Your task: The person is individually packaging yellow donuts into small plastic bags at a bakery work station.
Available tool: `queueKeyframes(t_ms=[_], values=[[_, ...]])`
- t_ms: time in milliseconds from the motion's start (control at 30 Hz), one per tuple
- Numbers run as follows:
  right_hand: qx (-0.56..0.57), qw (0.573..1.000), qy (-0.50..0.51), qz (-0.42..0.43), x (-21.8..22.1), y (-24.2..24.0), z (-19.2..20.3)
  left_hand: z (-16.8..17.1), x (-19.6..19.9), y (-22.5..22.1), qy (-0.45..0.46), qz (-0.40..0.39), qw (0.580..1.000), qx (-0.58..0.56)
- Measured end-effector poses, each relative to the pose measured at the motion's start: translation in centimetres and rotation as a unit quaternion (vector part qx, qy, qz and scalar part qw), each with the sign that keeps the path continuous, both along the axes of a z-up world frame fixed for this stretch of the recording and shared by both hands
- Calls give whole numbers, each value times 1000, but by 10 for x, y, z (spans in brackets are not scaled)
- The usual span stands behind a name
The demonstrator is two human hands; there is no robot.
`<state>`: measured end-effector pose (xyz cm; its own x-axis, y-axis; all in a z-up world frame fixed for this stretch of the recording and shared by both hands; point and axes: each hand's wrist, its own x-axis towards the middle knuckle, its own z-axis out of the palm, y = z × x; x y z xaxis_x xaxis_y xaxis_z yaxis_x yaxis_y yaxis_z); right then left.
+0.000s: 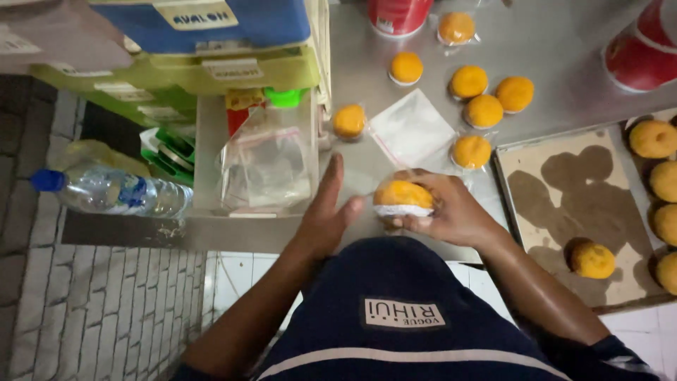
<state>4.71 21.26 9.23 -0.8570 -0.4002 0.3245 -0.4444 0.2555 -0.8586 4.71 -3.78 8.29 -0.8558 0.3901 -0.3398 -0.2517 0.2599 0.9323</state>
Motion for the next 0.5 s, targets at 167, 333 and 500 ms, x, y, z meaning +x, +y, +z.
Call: queueKeyframes(t_ms=[167,333,500], values=[[-70,966,-237,70,3,-12,-28,1,7,20,97,54,981,158],[-26,976,-211,38,10,-4,-38,9,4,19,162,28,981,98],[-1,971,-237,-29,21,-15,-1,-8,15,30,150,72,967,192]])
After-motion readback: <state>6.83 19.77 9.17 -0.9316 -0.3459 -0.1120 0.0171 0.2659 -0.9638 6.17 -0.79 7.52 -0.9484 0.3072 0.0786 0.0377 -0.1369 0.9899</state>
